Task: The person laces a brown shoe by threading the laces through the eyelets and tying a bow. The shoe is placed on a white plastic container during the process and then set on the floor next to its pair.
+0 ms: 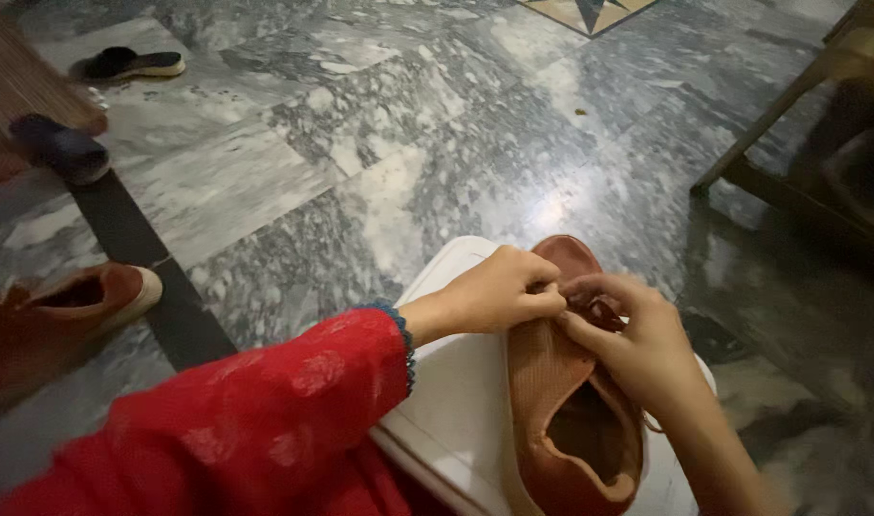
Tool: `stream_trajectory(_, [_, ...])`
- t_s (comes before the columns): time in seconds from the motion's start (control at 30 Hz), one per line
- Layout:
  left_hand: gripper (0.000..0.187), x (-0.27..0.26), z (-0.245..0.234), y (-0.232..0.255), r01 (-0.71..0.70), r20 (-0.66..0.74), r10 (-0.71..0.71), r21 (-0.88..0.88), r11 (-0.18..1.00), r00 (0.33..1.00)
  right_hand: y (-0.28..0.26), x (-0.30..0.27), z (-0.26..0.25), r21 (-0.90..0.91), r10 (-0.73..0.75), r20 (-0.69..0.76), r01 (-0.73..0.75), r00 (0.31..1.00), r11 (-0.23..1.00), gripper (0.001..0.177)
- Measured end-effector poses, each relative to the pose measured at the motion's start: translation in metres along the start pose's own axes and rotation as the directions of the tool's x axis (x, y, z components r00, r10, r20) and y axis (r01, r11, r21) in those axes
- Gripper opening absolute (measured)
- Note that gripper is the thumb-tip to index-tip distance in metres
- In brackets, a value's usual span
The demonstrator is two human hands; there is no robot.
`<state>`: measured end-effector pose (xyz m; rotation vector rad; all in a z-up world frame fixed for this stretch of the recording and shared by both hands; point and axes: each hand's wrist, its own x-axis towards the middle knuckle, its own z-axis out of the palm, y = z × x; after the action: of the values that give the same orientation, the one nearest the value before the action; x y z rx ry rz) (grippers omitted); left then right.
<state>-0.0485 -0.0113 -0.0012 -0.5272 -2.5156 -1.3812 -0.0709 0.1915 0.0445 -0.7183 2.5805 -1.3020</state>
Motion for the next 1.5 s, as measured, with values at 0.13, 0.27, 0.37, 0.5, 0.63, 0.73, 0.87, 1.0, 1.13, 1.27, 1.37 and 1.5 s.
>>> stream_trajectory(0.13, [0.031,-0.007,-0.003,-0.008,0.079,-0.037,-0.086,-0.153,0.985,0.996,-0.008,-0.002,0.006,0.074,0.058,0.007,-0.058,0.998,0.996,0.032])
stream_trajectory(0.27, [0.033,-0.017,0.009,-0.018,0.161,-0.057,-0.211,-0.469,0.868,0.976,-0.014,-0.003,0.01,-0.008,-0.008,-0.047,0.008,0.999,1.0,0.036])
stream_trajectory(0.37, [0.027,-0.026,0.019,-0.027,0.123,-0.09,-0.253,-0.691,0.712,0.963,-0.018,-0.004,0.013,-0.046,-0.03,-0.063,0.027,0.998,0.999,0.037])
stream_trajectory(0.5, [0.029,-0.027,0.004,-0.043,-0.045,-0.102,-0.244,-0.973,0.228,0.964,-0.019,-0.014,0.013,-0.07,0.071,-0.028,-0.073,0.997,0.995,0.032])
stream_trajectory(0.63, [0.032,-0.021,-0.019,-0.041,-0.075,-0.151,-0.275,-0.96,0.268,0.949,-0.007,-0.024,0.017,-0.033,-0.058,-0.138,0.054,0.989,0.998,0.027])
stream_trajectory(0.73, [0.025,-0.023,-0.034,-0.031,0.046,-0.155,-0.441,-0.911,0.411,0.884,-0.003,-0.025,0.018,-0.071,-0.063,-0.169,0.051,0.984,0.996,0.025])
stream_trajectory(0.87, [0.043,-0.03,-0.024,-0.019,0.048,-0.029,-0.224,-0.943,0.33,0.974,-0.002,-0.021,0.012,-0.021,-0.069,-0.187,0.066,0.98,0.998,0.025])
stream_trajectory(1.0, [0.033,-0.029,0.002,-0.01,-0.073,-0.071,0.019,-0.974,0.213,0.997,0.006,-0.026,0.002,0.075,0.065,-0.268,-0.047,0.961,0.996,0.03])
stream_trajectory(1.13, [0.052,-0.034,0.004,0.017,0.135,-0.175,-0.154,-0.119,0.984,0.972,0.02,-0.049,-0.013,-0.06,-0.02,-0.323,0.001,0.946,0.998,0.033])
stream_trajectory(1.27, [0.043,-0.039,-0.002,0.048,0.28,-0.14,-0.249,0.293,0.914,0.958,0.024,-0.065,-0.024,-0.029,0.285,-0.098,-0.289,0.953,0.957,0.04])
stream_trajectory(1.37, [0.037,-0.037,-0.004,0.056,0.277,-0.174,-0.233,0.298,0.913,0.957,0.014,-0.067,-0.028,0.03,0.408,0.019,-0.409,0.913,0.912,0.049])
stream_trajectory(1.5, [0.045,-0.031,0.002,0.046,0.249,-0.116,-0.246,0.02,0.968,0.962,0.002,-0.065,-0.037,0.059,0.369,0.227,-0.391,0.901,0.918,0.062])
